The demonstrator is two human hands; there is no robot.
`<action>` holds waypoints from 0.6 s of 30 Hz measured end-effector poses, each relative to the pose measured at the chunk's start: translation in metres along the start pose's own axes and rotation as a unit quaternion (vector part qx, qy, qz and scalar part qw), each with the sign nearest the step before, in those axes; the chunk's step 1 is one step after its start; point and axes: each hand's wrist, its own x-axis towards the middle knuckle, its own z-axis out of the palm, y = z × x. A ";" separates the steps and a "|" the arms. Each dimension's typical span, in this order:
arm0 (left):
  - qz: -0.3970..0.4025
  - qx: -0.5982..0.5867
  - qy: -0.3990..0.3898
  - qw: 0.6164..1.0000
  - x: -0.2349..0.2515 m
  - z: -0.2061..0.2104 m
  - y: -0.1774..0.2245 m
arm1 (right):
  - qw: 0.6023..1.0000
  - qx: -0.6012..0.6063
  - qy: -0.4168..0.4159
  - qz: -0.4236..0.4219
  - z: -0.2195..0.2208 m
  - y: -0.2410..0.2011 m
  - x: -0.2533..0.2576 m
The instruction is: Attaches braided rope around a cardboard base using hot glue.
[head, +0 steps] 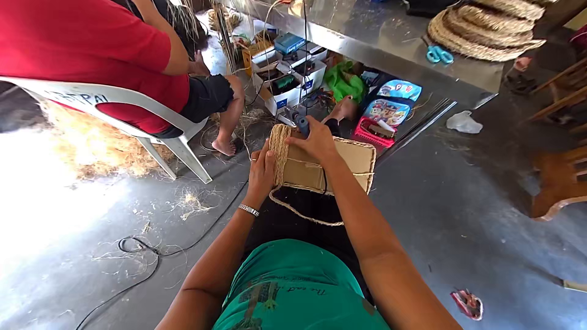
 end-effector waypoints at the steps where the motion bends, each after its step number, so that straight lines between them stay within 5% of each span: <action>1: -0.006 -0.024 -0.008 1.000 -0.004 -0.003 -0.002 | 1.000 0.002 0.000 -0.001 0.000 0.000 0.000; 11: 0.050 0.042 0.043 0.997 -0.016 0.020 -0.008 | 1.000 -0.007 0.001 -0.001 -0.001 -0.003 -0.003; 18: 0.045 -0.029 -0.007 0.999 -0.004 0.004 -0.011 | 1.000 -0.003 0.013 -0.012 0.000 0.001 -0.002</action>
